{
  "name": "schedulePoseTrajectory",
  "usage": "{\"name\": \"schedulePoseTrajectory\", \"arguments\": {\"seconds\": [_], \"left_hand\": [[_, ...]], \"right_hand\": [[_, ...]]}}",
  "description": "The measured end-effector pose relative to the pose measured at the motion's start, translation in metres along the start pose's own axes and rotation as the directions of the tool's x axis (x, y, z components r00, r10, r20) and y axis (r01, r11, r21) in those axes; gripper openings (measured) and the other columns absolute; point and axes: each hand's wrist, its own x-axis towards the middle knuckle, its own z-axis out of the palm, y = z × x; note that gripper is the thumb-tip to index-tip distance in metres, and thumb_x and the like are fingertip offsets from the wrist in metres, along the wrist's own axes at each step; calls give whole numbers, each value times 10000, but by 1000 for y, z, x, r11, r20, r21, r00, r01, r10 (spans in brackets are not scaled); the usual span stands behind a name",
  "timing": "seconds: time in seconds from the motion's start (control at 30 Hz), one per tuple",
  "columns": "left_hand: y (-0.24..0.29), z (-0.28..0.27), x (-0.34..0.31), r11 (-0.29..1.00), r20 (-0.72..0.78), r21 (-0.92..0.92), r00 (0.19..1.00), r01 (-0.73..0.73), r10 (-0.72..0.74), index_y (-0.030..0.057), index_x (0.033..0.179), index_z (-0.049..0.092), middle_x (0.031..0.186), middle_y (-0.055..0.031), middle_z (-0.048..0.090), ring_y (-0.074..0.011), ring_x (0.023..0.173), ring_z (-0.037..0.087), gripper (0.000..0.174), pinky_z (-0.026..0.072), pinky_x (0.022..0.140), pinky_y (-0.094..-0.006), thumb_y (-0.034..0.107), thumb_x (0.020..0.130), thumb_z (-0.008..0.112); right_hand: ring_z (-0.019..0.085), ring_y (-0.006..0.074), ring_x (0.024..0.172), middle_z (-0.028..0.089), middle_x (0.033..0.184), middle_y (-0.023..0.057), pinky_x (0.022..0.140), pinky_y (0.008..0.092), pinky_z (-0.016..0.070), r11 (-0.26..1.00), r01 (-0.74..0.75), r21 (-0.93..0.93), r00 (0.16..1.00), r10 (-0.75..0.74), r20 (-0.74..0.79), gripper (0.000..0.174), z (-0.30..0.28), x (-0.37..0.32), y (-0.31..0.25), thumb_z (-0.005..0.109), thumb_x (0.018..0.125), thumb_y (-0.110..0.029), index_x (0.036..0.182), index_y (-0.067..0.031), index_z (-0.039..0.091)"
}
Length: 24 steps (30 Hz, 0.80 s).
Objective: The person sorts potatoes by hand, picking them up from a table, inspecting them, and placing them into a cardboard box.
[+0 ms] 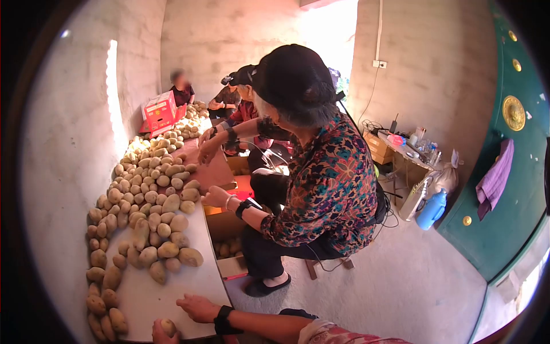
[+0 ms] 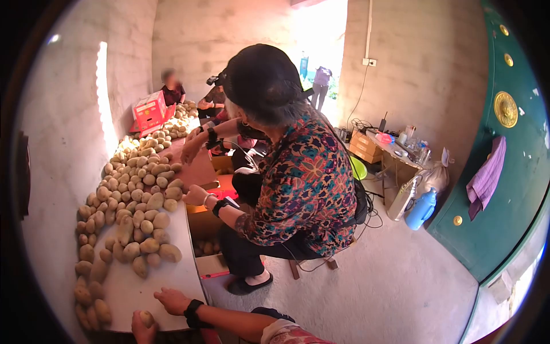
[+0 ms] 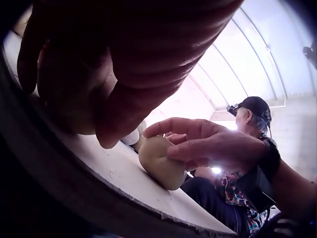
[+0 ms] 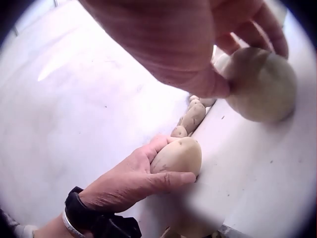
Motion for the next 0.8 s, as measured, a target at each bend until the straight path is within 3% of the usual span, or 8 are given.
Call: {"name": "schedulePoseTrajectory", "arguments": {"seconds": [0.1,0.23,0.3,0.63,0.7,0.8], "left_hand": [[-18,10,7,997,-51,-74,999,-7,4,40,1104,511,981,-204,568,-385,910,540,477,441,782,-433,258,724,699],[-23,8,14,997,-26,-64,999,32,-34,40,1106,512,990,-208,569,-392,922,538,476,439,790,-438,255,724,696],[-26,8,18,999,-35,-29,999,-30,29,41,1094,515,980,-211,572,-399,916,538,462,439,781,-448,257,726,692],[-29,16,28,999,-37,-2,998,-42,42,42,1051,522,947,-217,561,-401,890,534,405,435,754,-455,248,736,671],[-29,24,24,992,-126,23,985,125,-121,35,1052,491,903,-164,567,-350,855,566,547,464,760,-423,56,565,740],[-17,18,13,996,-182,-24,979,91,-94,57,1062,500,944,-176,564,-389,888,543,551,453,771,-464,124,573,745]], "right_hand": [[549,413,853,512,1013,246,729,473,452,999,-45,20,992,42,122,322,0,3,-1,480,796,-29,1116,-57,469],[555,414,872,503,1038,249,748,469,455,999,-45,-21,992,48,116,375,11,11,2,471,805,-28,1179,-59,455],[559,407,881,500,1064,249,745,463,463,999,-45,-26,991,48,121,416,14,14,6,473,813,-40,1226,-68,439],[570,399,871,504,1061,226,720,464,478,996,-36,-84,991,46,124,403,15,15,13,467,825,-68,1227,-75,441],[575,398,866,502,1046,225,729,474,478,998,-12,-54,997,17,82,414,16,10,9,468,819,-61,1232,-78,442],[574,396,871,501,1036,221,723,482,481,992,-93,-81,976,107,191,423,-2,10,-10,496,792,-37,1210,-85,454]]}}
